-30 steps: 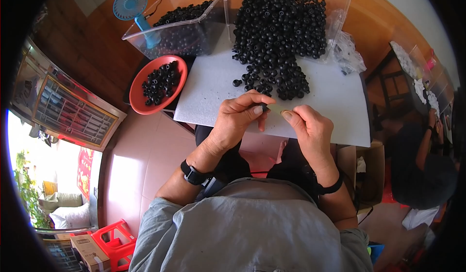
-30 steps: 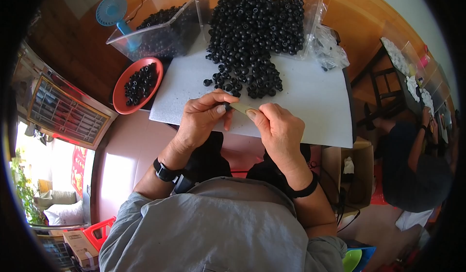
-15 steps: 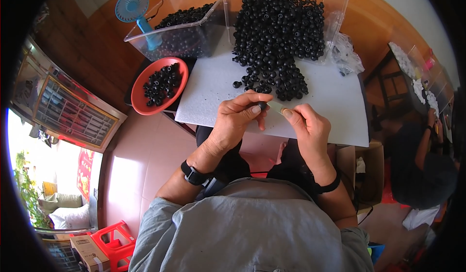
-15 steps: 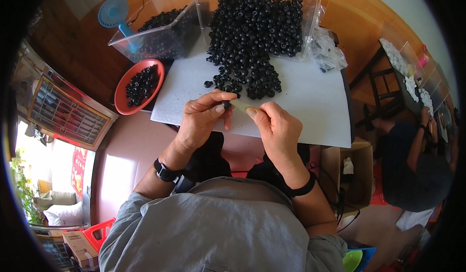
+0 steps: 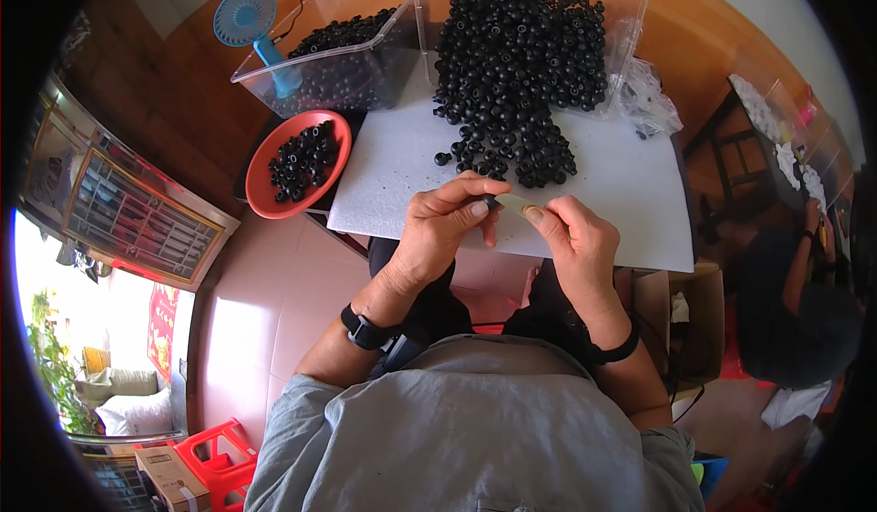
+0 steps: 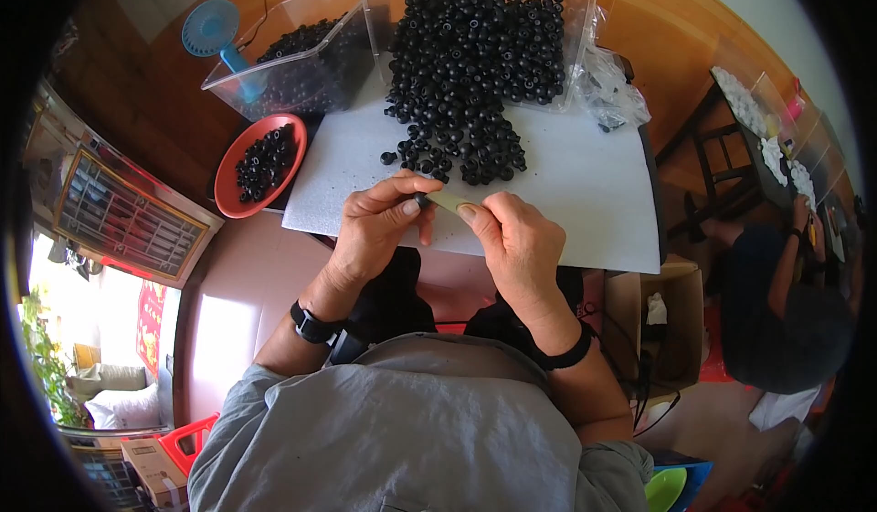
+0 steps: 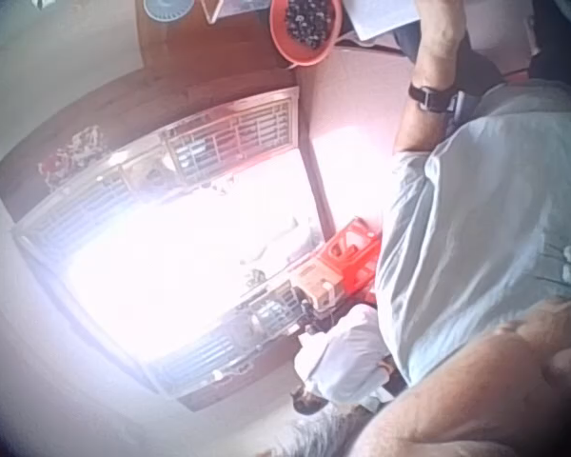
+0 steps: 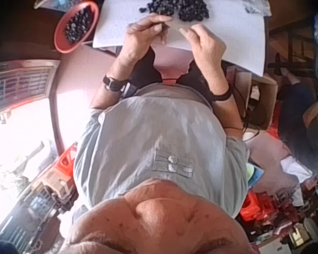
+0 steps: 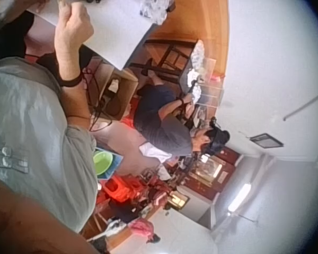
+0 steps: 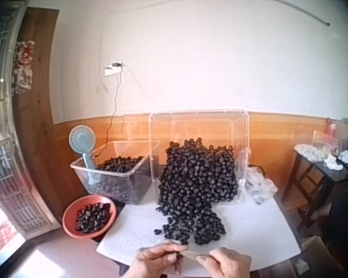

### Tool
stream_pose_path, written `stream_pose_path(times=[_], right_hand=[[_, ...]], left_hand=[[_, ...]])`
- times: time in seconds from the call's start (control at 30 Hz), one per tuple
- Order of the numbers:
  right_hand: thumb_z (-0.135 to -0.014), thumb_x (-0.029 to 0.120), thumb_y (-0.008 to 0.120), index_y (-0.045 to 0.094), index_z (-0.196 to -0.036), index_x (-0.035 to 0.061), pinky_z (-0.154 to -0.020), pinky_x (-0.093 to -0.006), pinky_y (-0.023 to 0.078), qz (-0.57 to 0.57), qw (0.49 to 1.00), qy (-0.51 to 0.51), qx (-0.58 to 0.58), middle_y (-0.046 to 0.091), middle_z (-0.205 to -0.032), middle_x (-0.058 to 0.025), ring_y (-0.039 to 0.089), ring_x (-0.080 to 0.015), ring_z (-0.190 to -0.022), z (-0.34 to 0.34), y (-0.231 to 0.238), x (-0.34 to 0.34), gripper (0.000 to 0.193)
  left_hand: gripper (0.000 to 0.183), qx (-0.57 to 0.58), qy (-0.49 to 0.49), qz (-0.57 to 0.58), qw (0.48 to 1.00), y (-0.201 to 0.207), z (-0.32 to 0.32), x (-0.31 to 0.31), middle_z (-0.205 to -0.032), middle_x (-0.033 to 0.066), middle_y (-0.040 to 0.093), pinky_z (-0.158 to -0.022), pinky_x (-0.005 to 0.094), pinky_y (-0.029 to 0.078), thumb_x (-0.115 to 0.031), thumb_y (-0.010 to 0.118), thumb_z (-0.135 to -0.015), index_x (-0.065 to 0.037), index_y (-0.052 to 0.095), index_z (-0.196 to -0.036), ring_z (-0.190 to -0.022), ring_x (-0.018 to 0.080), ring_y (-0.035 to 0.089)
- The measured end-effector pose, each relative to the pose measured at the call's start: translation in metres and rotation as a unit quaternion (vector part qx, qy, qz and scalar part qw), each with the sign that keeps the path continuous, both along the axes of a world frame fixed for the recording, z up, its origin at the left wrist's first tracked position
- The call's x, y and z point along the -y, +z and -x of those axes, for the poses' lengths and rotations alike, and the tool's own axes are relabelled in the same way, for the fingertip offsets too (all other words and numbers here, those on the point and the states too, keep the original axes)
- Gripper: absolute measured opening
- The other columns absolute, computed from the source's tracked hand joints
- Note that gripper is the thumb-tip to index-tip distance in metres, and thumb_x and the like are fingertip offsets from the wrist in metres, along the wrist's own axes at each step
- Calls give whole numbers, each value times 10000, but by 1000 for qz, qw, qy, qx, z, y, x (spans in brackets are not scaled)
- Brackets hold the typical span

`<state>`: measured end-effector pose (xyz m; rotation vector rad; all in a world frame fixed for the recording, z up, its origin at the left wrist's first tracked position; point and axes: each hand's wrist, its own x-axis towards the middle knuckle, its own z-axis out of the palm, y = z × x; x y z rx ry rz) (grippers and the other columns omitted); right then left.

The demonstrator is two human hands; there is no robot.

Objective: Sorting or processing small black spherical components using a small knife or tool.

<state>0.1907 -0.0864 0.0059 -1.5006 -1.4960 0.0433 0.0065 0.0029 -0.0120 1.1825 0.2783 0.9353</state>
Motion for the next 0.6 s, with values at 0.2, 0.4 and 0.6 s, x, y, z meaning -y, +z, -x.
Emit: stream_pose_path(times=[0.2, 0.4, 0.6], right_hand=[[-918, 237, 737, 627, -798, 68, -512, -378, 447, -7, 1000, 5, 18, 626, -682, -68, 609, -266, -575, -1, -3, 0, 234], [-909, 248, 744, 616, -800, 77, -511, -385, 451, -22, 998, 3, 56, 628, -691, -62, 614, -266, -595, -3, -7, -2, 240], [-904, 249, 751, 618, -796, 82, -509, -384, 452, -32, 997, 6, 73, 625, -684, -59, 614, -261, -596, -1, -4, -1, 240]], left_hand=[[256, -4, 5, -2, 1000, -1, 0, 1, -1139, 120, 592, -673, 309, 561, 17, 567, -993, 74, 668, -1221, -930, 202, 611], [233, 11, 5, 5, 1000, -4, -1, 0, -1124, 125, 590, -641, 305, 558, 22, 568, -988, 84, 673, -1187, -903, 203, 611], [225, 3, 8, 20, 1000, 2, -1, 3, -1069, 95, 571, -671, 286, 549, 50, 543, -985, 68, 689, -1155, -835, 183, 613]])
